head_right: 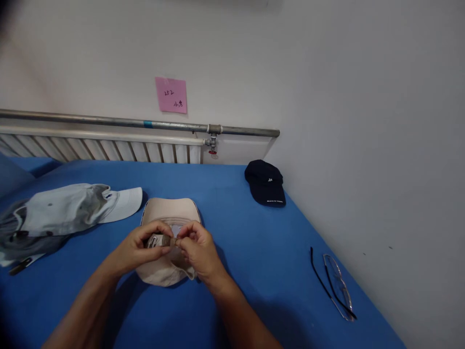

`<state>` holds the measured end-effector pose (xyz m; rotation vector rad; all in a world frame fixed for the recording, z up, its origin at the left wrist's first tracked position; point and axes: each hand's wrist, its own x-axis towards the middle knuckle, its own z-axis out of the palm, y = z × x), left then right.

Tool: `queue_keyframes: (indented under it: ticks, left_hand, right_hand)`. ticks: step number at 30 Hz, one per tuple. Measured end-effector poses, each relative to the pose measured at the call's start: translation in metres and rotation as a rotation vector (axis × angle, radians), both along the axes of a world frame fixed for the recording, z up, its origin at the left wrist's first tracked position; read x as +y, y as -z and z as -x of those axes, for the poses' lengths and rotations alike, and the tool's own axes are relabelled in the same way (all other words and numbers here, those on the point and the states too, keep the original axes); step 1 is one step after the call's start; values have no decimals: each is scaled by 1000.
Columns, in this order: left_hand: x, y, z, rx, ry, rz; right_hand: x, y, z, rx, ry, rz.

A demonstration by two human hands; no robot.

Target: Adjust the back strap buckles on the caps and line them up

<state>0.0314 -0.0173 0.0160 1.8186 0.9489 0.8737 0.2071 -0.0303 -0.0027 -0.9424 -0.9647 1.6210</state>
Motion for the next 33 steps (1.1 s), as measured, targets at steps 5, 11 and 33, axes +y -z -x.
queue_keyframes:
  ticks: [5,11,33]
  left_hand:
    - [2,1,2,-55,-22,31]
    - [1,4,6,-94,-25,119]
    - [10,8,29,-313,-50,258]
  right_hand:
    - [4,4,-4,-67,46,-33]
    - [11,3,-12,-50,190,16]
    - [26,21,-36,-846,571,-571]
